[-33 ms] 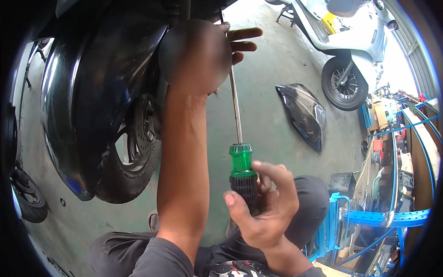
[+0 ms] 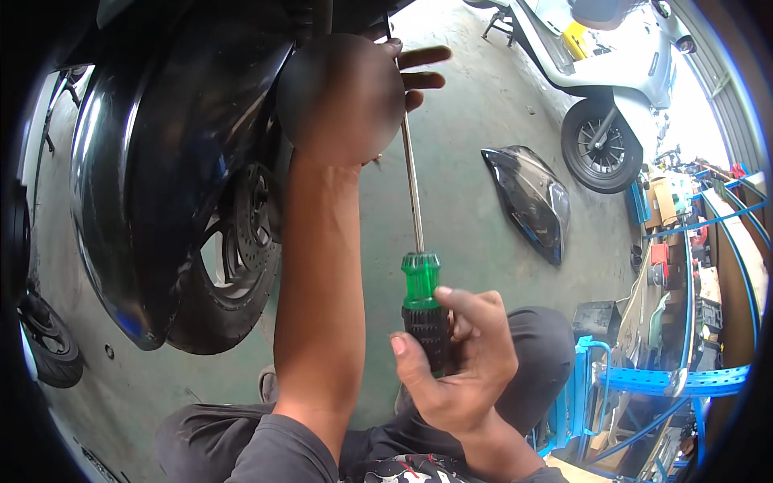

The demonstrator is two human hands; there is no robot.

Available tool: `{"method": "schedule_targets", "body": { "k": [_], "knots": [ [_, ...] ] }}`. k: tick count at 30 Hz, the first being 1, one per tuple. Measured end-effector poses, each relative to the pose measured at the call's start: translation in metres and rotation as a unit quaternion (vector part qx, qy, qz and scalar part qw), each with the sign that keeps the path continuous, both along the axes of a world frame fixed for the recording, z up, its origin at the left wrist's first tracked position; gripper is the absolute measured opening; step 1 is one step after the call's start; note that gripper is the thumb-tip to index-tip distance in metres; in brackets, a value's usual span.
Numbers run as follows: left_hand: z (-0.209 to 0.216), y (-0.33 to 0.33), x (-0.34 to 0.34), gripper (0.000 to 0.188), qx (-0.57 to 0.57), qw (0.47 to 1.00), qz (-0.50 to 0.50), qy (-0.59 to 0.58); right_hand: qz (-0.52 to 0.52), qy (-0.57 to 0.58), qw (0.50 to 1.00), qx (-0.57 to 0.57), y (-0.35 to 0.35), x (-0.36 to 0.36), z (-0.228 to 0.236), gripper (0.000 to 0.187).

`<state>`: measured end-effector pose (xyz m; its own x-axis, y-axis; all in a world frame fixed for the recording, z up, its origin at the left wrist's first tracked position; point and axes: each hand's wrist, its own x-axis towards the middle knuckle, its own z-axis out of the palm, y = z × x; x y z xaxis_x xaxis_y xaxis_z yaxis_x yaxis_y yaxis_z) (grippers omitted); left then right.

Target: The person removes screws from a motorcycle fairing using a screwdriver and then pulls the fairing panel away from the frame.

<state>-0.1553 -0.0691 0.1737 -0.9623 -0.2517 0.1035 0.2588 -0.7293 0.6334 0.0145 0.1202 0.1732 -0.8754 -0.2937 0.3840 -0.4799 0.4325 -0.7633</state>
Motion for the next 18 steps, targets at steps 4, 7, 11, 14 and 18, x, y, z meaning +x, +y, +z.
{"method": "schedule_targets", "body": {
  "k": [4, 7, 11, 14, 18],
  "knots": [
    [-0.007, -0.006, -0.003, 0.034, -0.008, 0.999, -0.010, 0.029, 0.019, 0.041, 0.999, -0.006, -0.002, 0.002, -0.001, 0.050],
    [-0.007, -0.004, -0.006, 0.029, -0.001, 1.000, 0.004, 0.022, -0.052, -0.066, 0.988, -0.127, -0.016, 0.004, 0.007, 0.052],
    [0.001, -0.003, -0.008, 0.035, 0.010, 0.999, 0.031, 0.037, -0.065, -0.117, 0.978, -0.163, -0.012, -0.010, 0.017, 0.052],
    [0.003, 0.000, -0.009, 0.032, 0.034, 0.999, 0.036, 0.018, -0.078, -0.153, 0.960, -0.222, -0.024, -0.012, 0.028, 0.053],
    [0.002, 0.008, -0.011, 0.028, 0.072, 0.997, 0.019, 0.008, -0.025, -0.271, 0.929, -0.250, -0.019, -0.016, 0.045, 0.055]
  ]
}}
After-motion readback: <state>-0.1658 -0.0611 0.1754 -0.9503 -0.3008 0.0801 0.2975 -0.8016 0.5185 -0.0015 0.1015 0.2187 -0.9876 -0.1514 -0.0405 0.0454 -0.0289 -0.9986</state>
